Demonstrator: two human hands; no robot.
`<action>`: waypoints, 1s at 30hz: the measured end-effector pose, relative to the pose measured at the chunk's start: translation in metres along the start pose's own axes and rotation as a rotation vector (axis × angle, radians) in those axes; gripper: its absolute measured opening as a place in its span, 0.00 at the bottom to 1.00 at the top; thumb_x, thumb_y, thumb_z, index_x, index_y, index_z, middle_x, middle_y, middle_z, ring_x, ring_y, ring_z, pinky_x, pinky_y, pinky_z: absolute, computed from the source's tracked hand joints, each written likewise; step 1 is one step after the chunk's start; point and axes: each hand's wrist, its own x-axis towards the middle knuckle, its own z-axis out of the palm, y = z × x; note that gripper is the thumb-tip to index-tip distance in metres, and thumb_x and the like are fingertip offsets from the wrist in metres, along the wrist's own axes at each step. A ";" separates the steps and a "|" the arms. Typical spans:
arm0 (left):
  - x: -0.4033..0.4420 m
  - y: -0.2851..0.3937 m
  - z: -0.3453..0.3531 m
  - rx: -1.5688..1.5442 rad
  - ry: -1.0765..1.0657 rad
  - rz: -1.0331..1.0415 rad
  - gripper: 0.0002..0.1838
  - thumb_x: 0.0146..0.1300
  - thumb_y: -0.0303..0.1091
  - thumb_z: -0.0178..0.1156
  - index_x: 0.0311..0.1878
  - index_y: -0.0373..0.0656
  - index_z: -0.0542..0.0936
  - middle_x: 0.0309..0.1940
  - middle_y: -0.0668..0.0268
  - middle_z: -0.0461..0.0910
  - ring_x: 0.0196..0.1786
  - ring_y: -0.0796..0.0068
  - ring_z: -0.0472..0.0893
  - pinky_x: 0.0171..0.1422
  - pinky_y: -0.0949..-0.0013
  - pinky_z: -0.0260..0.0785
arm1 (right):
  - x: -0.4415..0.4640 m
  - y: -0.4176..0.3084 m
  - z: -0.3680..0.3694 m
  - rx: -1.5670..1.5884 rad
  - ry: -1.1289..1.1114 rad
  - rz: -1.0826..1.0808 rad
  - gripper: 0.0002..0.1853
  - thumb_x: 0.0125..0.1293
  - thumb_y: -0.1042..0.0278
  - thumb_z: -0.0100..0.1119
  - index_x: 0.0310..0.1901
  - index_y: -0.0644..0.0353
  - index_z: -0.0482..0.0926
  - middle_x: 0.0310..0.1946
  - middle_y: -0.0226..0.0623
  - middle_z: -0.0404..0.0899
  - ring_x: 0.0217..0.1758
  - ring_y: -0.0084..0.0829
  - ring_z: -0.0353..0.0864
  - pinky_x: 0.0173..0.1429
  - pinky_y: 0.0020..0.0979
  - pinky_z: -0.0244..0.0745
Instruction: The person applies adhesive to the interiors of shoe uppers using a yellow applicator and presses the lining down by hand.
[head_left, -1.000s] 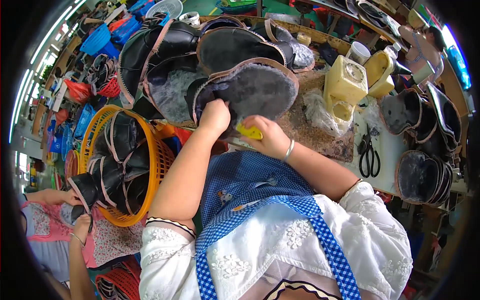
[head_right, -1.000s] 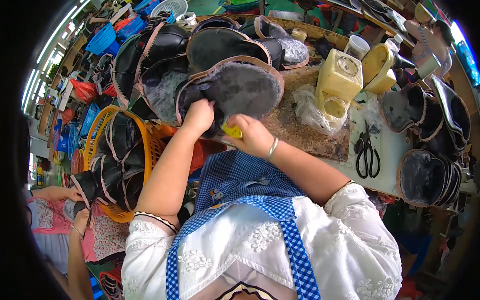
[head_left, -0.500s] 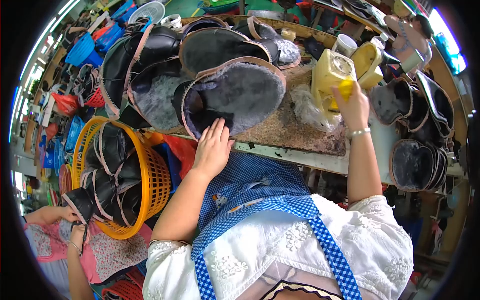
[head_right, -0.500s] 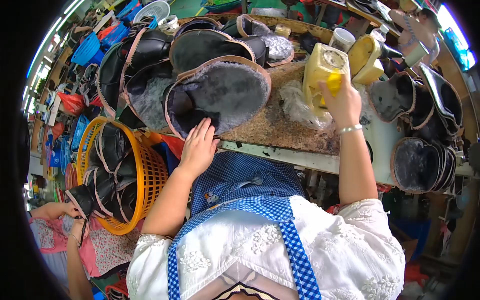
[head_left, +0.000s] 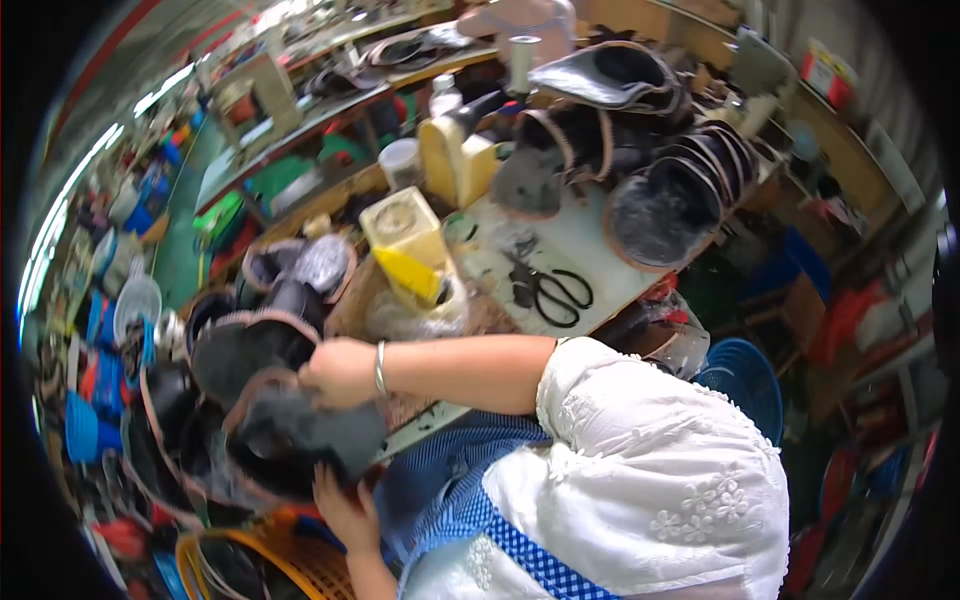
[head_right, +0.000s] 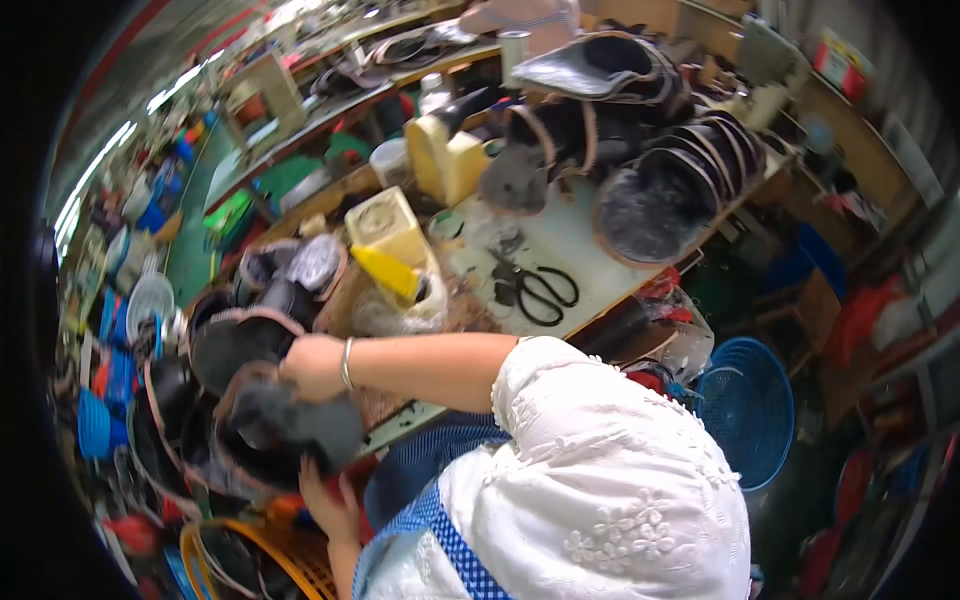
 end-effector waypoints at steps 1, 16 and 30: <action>-0.006 0.008 -0.008 -0.004 0.113 -0.048 0.28 0.63 0.32 0.60 0.62 0.29 0.65 0.64 0.40 0.64 0.63 0.39 0.68 0.68 0.48 0.59 | -0.014 0.000 -0.005 0.084 0.100 -0.095 0.16 0.55 0.58 0.64 0.41 0.58 0.82 0.29 0.48 0.81 0.37 0.51 0.81 0.45 0.45 0.75; 0.008 0.049 0.003 -0.164 0.166 -0.022 0.15 0.63 0.24 0.55 0.52 0.30 0.70 0.56 0.46 0.70 0.57 0.46 0.73 0.61 0.53 0.67 | -0.214 0.169 -0.249 0.621 1.873 0.554 0.14 0.64 0.69 0.59 0.47 0.69 0.76 0.39 0.46 0.82 0.37 0.35 0.83 0.33 0.32 0.79; 0.034 -0.043 -0.053 0.195 0.582 -0.148 0.21 0.58 0.27 0.61 0.55 0.33 0.71 0.58 0.47 0.70 0.62 0.47 0.71 0.65 0.53 0.64 | -0.284 0.323 -0.282 1.111 1.319 0.767 0.26 0.57 0.55 0.73 0.49 0.65 0.76 0.44 0.43 0.80 0.48 0.37 0.83 0.51 0.29 0.81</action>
